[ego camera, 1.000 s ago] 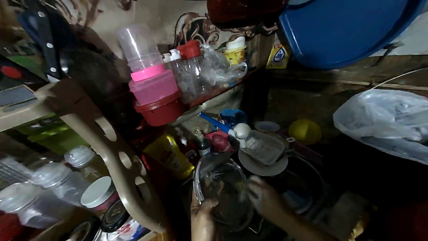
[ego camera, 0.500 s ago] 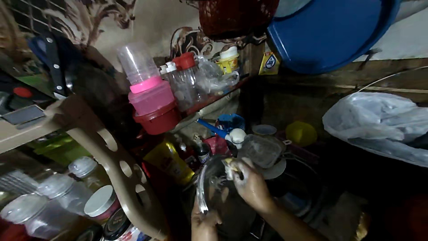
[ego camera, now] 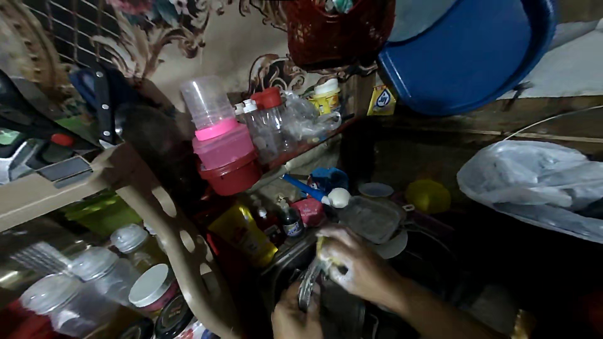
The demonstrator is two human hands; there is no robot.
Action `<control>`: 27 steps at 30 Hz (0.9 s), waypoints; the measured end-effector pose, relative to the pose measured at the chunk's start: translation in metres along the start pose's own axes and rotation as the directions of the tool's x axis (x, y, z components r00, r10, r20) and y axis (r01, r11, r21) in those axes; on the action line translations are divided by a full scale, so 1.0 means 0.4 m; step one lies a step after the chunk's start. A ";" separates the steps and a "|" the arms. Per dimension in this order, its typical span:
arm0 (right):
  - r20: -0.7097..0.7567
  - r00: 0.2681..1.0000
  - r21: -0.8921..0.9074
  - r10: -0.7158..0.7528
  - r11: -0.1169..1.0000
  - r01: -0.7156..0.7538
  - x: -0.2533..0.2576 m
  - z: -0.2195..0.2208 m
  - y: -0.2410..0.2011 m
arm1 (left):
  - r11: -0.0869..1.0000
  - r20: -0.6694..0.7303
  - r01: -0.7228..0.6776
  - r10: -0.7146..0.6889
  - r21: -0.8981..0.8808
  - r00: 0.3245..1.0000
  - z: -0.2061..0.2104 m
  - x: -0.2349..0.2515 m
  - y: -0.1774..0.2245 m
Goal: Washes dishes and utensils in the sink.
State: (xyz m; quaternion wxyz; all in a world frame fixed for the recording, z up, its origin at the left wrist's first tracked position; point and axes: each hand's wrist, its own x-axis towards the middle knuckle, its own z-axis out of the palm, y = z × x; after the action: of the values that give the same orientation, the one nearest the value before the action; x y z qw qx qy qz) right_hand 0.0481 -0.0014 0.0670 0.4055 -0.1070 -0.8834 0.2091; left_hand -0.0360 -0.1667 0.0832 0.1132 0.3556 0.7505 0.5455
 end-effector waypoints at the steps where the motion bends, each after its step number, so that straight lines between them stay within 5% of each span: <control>1: 0.015 0.991 0.054 0.131 0.990 -0.132 -0.003 -0.005 0.018 | 0.999 -0.014 -0.015 0.014 -0.037 1.000 -0.003 -0.004 -0.002; 3: 0.057 0.955 0.096 0.290 0.951 -0.294 -0.003 -0.011 0.030 | 0.997 -0.035 -0.038 0.036 -0.074 0.999 0.000 -0.001 -0.011; 4: 0.071 0.966 0.091 0.247 0.963 -0.253 -0.004 -0.009 0.019 | 0.997 -0.019 -0.039 0.038 -0.059 0.999 0.000 0.004 -0.015; 8: 0.140 0.964 0.055 -0.227 0.974 0.221 -0.009 0.023 -0.054 | 1.000 0.080 -0.006 0.005 0.016 0.997 -0.001 0.008 -0.027; 9: 0.135 0.974 0.086 -0.183 0.981 0.173 -0.008 0.021 -0.045 | 1.000 0.059 -0.012 0.012 -0.003 0.998 -0.001 0.005 -0.028; 11: 0.137 0.979 0.146 0.153 0.974 -0.172 -0.008 0.002 -0.009 | 0.995 -0.021 -0.056 0.054 -0.085 0.998 0.001 -0.007 -0.034; 13: 0.109 0.897 0.150 0.427 0.885 -0.440 -0.006 -0.003 0.036 | 0.981 -0.078 -0.118 0.107 -0.151 0.991 0.001 -0.014 -0.039; 15: 0.105 0.884 0.081 0.455 0.882 -0.464 -0.001 -0.010 0.034 | 0.981 -0.027 -0.121 0.119 -0.152 0.993 -0.010 -0.007 -0.037; 18: 0.149 0.987 -0.007 0.054 0.999 -0.054 0.007 -0.022 -0.017 | 0.998 0.156 -0.060 0.063 -0.022 0.986 -0.031 0.024 -0.017; 20: 0.100 0.968 -0.062 -0.231 0.969 0.238 0.008 0.000 -0.021 | 0.997 0.152 -0.076 0.072 0.021 0.986 -0.017 0.025 -0.017; 21: 0.065 0.980 -0.026 -0.186 0.982 0.188 0.008 0.001 -0.012 | 0.995 0.114 -0.103 0.101 0.013 0.988 -0.009 0.023 -0.021; 24: 0.097 0.947 0.084 0.306 0.946 -0.314 0.006 -0.022 0.033 | 0.983 0.090 -0.165 0.172 -0.079 0.981 -0.011 0.016 -0.029; 27: 0.095 0.966 0.035 0.242 0.969 -0.246 0.000 -0.021 0.015 | 0.990 0.249 -0.124 0.136 -0.064 0.959 -0.041 0.033 -0.020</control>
State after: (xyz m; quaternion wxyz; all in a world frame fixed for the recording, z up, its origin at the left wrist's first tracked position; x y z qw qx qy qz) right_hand 0.0545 0.0063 0.0693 0.3388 -0.1961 -0.8758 0.2824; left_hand -0.0577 -0.1713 0.0851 0.1801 0.4678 0.6917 0.5199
